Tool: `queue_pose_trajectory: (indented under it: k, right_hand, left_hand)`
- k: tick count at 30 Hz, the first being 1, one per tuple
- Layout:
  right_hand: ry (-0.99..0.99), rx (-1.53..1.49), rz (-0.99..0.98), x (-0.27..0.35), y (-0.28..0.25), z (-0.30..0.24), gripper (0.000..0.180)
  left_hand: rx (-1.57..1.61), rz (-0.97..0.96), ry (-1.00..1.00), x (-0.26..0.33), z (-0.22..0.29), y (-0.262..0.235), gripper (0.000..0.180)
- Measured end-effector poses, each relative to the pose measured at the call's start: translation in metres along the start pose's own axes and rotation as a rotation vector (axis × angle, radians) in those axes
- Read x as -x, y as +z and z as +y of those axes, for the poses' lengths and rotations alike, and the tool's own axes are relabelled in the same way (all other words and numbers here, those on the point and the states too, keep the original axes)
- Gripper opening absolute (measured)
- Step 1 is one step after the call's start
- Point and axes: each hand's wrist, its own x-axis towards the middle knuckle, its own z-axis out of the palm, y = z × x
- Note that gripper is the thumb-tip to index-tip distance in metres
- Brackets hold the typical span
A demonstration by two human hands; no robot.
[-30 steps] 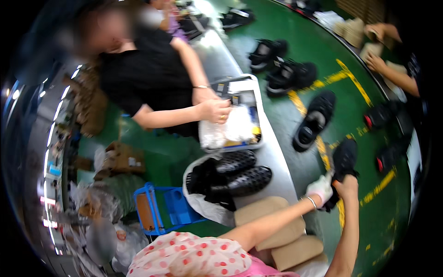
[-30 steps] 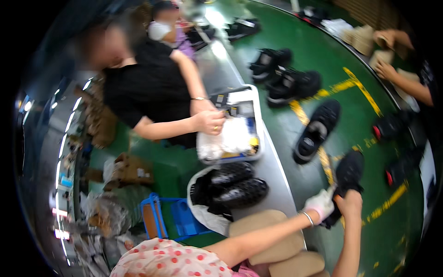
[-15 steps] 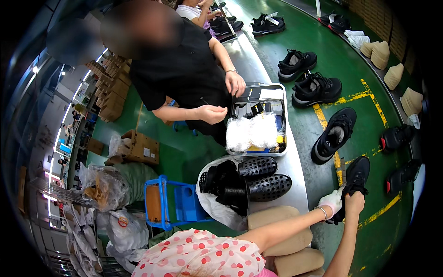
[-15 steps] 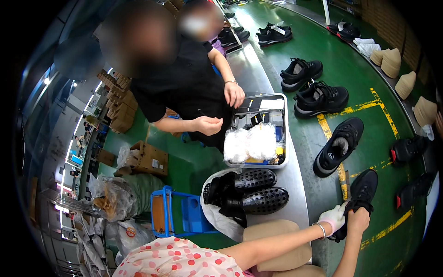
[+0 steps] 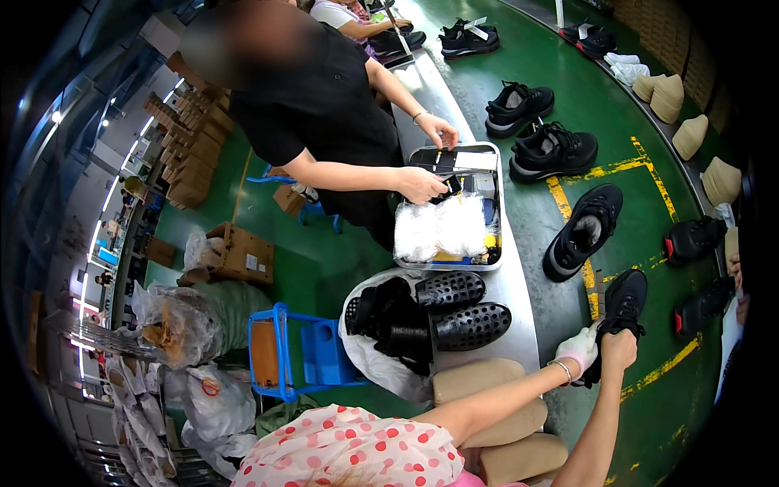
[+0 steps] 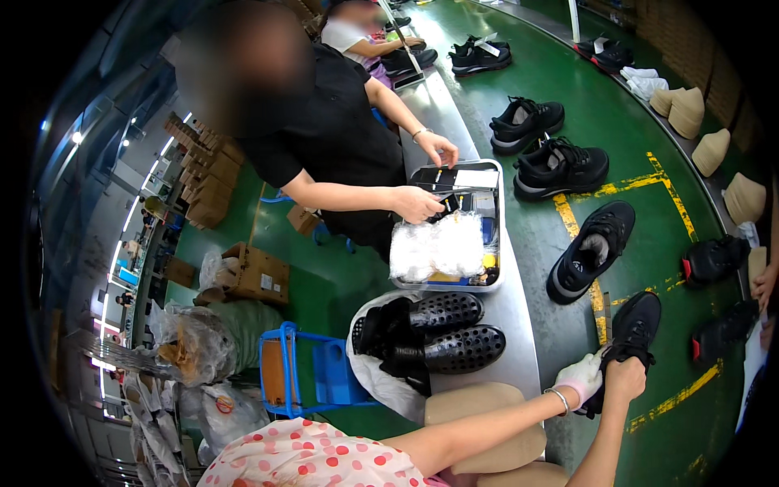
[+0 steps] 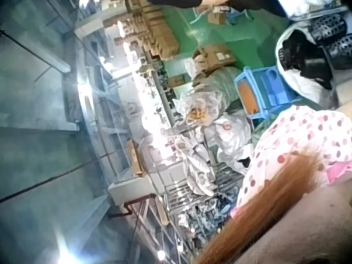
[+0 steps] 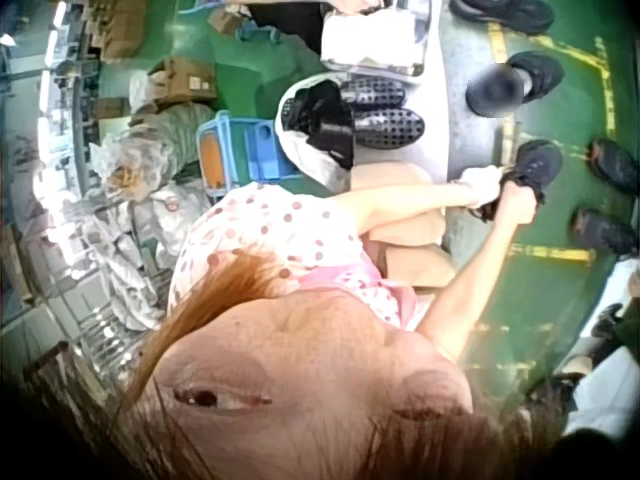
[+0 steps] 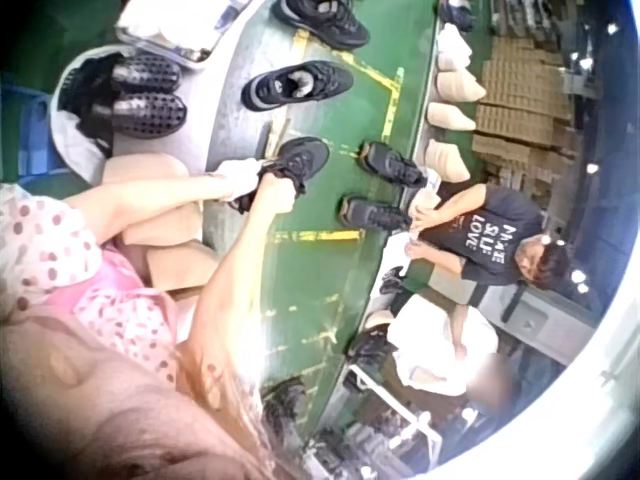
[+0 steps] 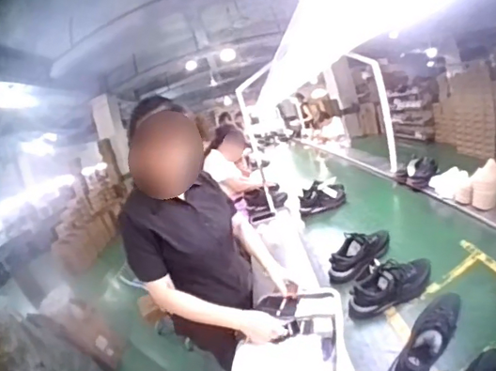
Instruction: The person inserts shoe trees into black sneakers, wipes the shoes with a white cloth, and places them into white tissue paper. The person then places the wrapped shoes on the assembly line.
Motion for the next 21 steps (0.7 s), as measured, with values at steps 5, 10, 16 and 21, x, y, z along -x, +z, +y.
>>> queue_pose_trajectory:
  k: [5,10,16,21]
  right_hand:
    - [0.050,-0.058,0.045,0.010,-0.007,0.001,0.030]
    - [0.053,-0.045,-0.016,0.030,-0.018,0.013,0.031]
    - [0.042,-0.116,-0.089,0.021,0.011,0.028,0.030]
    - [-0.013,-0.163,-0.090,0.005,0.037,0.030,0.019]
  left_hand:
    - [-0.051,0.010,0.016,0.000,0.002,-0.003,0.041]
    - [-0.168,-0.115,0.083,-0.016,0.002,-0.005,0.033]
    - [-0.335,-0.229,0.188,-0.016,0.012,-0.010,0.036]
    - [-0.201,-0.234,0.092,-0.009,0.004,0.002,0.046]
